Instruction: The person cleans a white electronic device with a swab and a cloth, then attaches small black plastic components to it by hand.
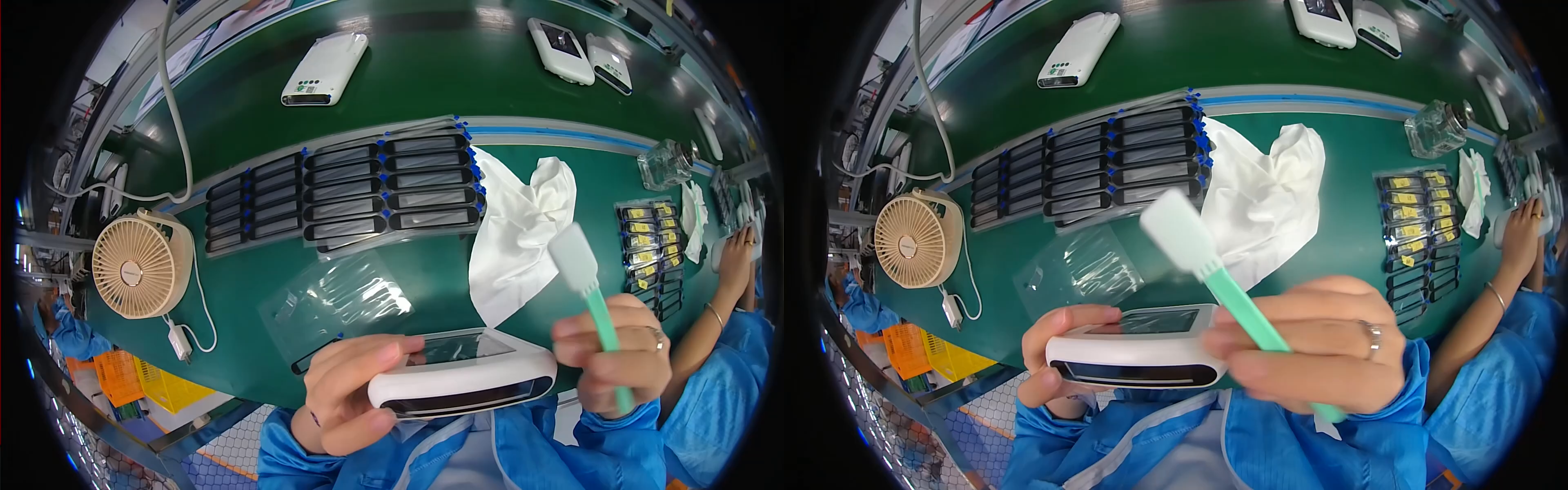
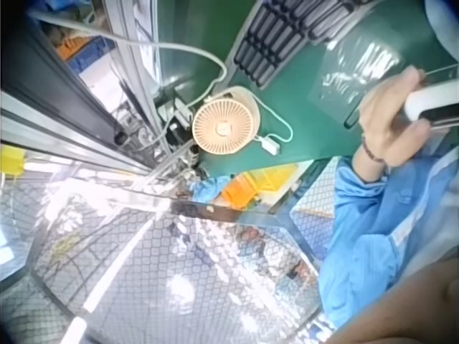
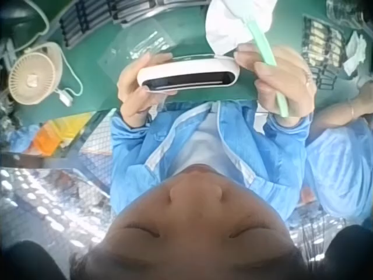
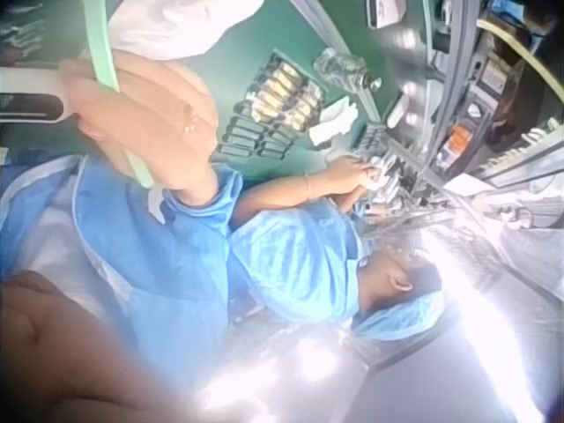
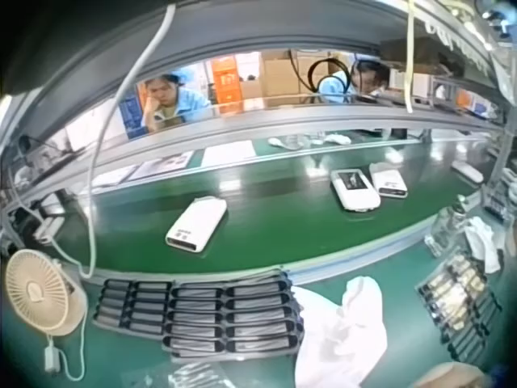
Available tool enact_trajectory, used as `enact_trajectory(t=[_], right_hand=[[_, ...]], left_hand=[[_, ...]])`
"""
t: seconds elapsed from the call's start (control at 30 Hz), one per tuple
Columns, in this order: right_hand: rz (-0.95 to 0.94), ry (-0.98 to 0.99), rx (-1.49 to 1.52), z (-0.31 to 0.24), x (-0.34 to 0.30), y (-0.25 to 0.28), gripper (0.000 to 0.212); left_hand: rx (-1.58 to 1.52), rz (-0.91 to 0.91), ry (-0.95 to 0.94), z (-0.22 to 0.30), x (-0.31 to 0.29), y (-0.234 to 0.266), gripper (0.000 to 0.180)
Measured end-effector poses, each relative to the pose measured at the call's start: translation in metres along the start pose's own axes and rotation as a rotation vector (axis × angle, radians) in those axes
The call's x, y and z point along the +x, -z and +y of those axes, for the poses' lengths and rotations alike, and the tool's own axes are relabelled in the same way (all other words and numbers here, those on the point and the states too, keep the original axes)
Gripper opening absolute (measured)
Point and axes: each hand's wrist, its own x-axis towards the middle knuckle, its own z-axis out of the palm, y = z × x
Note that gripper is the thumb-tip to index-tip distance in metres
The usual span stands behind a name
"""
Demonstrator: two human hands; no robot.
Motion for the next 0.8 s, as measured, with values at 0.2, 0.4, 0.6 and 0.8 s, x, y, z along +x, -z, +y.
enact_trajectory(t=[0.2, 0.4, 0.6, 0.8], right_hand=[[0.432, -0.079, -0.023, -0.031, -0.01, -0.003, 0.052], [0.285, -0.361, 0.127, -0.047, 0.002, -0.02, 0.046], [0.501, -0.459, 0.279, -0.05, -0.012, -0.008, 0.054], [0.589, -0.32, 0.3, -0.041, -0.017, 0.006, 0.052]], left_hand=[[0.07, -0.013, -0.181, -0.002, 0.005, -0.004, 0.034], [0.084, -0.01, -0.23, -0.009, 0.004, -0.003, 0.035], [0.082, 0.05, -0.291, -0.009, 0.004, -0.007, 0.035], [0.074, -0.012, -0.057, 0.003, 0.004, -0.001, 0.048]])
